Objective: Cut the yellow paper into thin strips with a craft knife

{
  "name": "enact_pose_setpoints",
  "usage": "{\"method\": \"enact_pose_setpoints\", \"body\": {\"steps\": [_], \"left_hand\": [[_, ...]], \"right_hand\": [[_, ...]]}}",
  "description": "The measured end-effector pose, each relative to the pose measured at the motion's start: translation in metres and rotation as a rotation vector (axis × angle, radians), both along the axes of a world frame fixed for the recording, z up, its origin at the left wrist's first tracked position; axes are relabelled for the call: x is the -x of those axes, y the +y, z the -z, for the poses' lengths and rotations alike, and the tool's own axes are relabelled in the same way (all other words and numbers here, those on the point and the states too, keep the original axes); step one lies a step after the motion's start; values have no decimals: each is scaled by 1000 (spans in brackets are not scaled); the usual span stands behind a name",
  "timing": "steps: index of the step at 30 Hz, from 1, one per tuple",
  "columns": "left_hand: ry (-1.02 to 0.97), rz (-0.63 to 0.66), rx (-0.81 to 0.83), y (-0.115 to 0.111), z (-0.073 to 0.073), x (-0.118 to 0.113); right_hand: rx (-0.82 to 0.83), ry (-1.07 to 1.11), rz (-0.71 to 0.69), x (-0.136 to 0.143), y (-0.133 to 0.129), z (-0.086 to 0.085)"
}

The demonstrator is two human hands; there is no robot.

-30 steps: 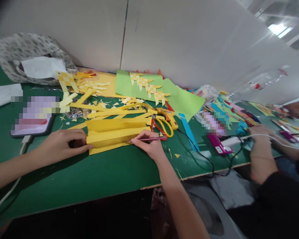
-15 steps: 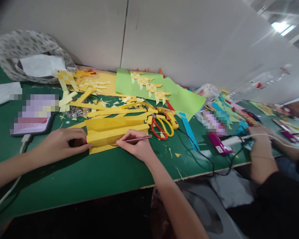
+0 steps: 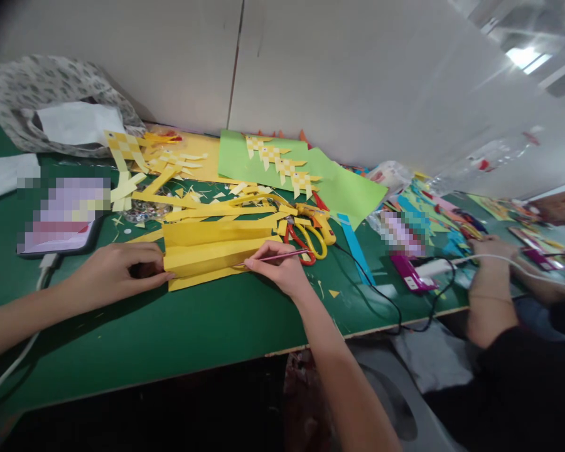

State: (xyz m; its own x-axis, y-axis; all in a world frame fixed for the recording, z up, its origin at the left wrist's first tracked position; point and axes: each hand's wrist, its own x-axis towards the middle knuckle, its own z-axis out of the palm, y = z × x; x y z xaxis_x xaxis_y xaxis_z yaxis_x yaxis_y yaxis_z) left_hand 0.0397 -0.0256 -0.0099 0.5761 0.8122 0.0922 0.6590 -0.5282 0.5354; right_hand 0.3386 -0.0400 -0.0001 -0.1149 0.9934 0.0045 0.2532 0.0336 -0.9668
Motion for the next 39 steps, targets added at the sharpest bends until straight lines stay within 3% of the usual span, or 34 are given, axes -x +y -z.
{"method": "enact_pose_setpoints", "body": {"steps": [9,15,19,21,24,28,34,39], "left_hand": [[-14,-12,-40,-1,-1,5],[-21,-166,-210,9,-17,26],[-68,-311,-354,10,-26,31],[-61,-248,-454,7,-24,28],[-80,12,-628,2,-14,18],[-4,261,-595,-6,0,5],[64,358,-659,-13,7,-3],[63,362,-669,-14,9,-1]], "right_hand": [[27,154,76,-5,-2,4],[117,207,125,34,-15,1],[138,254,262,60,-24,-4],[143,269,291,67,-27,-4],[139,274,308,69,-31,-3],[116,255,290,67,-32,-2],[50,158,249,66,-36,-1],[-33,41,220,79,-40,1]]}}
